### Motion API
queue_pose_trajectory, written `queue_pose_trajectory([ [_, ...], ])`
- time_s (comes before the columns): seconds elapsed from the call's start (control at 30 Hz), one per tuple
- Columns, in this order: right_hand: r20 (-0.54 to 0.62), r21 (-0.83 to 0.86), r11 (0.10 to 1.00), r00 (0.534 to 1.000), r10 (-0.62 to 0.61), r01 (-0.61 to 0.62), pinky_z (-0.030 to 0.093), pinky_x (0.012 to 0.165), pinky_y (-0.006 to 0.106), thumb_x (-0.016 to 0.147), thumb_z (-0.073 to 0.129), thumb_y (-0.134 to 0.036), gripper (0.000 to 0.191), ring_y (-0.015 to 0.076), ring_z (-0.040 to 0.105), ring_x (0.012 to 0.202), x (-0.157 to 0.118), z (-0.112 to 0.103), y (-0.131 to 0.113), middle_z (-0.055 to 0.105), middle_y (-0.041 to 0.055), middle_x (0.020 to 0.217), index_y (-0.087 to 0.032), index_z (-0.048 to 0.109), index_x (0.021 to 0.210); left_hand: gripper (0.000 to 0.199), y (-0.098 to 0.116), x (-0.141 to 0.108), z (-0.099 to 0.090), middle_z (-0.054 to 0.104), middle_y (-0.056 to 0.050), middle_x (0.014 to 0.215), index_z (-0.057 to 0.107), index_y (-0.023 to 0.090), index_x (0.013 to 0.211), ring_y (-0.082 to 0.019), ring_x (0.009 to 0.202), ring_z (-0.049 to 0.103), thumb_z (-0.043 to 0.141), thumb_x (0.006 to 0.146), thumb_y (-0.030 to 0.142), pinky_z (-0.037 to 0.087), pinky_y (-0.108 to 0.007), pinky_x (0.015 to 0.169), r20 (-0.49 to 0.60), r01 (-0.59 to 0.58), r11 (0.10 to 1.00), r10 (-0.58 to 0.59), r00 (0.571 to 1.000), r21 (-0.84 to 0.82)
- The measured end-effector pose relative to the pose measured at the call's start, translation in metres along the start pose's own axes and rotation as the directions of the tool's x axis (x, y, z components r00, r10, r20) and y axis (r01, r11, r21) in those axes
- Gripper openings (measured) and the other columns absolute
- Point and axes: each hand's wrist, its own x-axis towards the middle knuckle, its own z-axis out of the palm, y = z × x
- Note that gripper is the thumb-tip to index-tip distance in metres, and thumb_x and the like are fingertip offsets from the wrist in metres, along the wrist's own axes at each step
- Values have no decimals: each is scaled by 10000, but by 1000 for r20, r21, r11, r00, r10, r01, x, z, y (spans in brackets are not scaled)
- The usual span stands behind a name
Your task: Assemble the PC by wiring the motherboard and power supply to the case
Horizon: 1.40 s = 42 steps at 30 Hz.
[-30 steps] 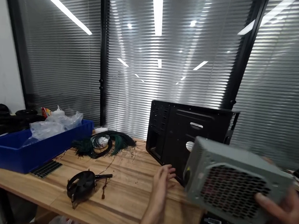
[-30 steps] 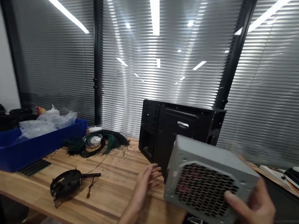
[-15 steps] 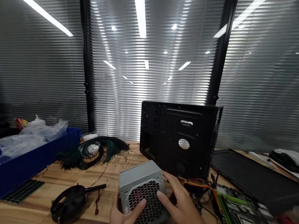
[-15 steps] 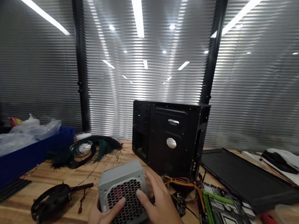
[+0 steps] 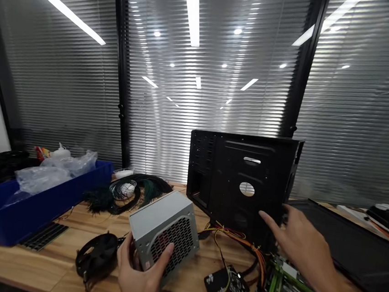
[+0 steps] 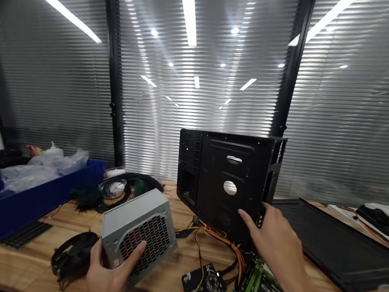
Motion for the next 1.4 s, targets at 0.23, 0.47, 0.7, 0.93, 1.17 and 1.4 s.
queue_pose_trajectory([
  [0.23, -26, -17, 998, 997, -67, 66, 431, 614, 403, 1025, 308, -676, 501, 374, 711, 804, 17, 55, 43, 728, 118, 878, -250, 570, 990, 872, -12, 3, 2, 607, -82, 1301, 652, 187, 1251, -304, 1080, 691, 945, 505, 532, 639, -353, 797, -61, -3, 1000, 4, 998, 22],
  [0.47, 97, 150, 982, 990, 102, -116, 397, 597, 398, 871, 451, -780, 560, 394, 677, 781, 63, 55, 98, 707, 151, 810, -247, 608, 940, 1031, -1, 14, -6, 609, -136, 1326, 665, 141, 1326, -345, 1075, 683, 946, 449, 605, 654, -453, 851, -261, -106, 987, 134, 956, 119],
  [0.7, 49, 314, 936, 988, 150, -158, 491, 801, 431, 842, 466, -701, 524, 370, 694, 972, 75, 68, 112, 737, 151, 1004, -239, 624, 1032, 1214, 10, 41, -15, 650, -229, 1313, 649, 77, 1378, -481, 1254, 604, 947, 371, 684, 607, -636, 946, -428, -127, 971, 205, 880, 204],
  [0.93, -280, 296, 946, 935, 217, -131, 443, 1059, 562, 899, 398, -686, 729, 446, 529, 1266, 51, 89, 91, 591, 293, 1186, -67, 659, 1183, 1131, -2, 35, 1, 583, -232, 1414, 628, 127, 1428, -471, 1227, 639, 977, 453, 582, 588, -647, 988, -392, -294, 939, 343, 854, 180],
  [1.17, -85, 296, 901, 949, -305, 316, 408, 1135, 557, 1013, 493, -561, 495, 356, 507, 1354, -20, 98, 6, 557, 160, 1410, -248, 603, 1380, 1059, -12, 24, 3, 583, -159, 1334, 631, 167, 1420, -403, 1155, 653, 974, 485, 528, 614, -591, 961, -297, -376, 911, 412, 862, 171],
  [1.4, 338, 615, 720, 718, -609, 321, 385, 1190, 541, 848, 746, -611, 948, 367, 450, 1465, 0, 110, -73, 432, 184, 1616, -225, 353, 1619, 921, -4, -4, 3, 545, -112, 1312, 530, 173, 1405, -308, 1186, 636, 933, 631, 467, 591, -421, 1002, -10, -326, 943, 328, 945, 71],
])
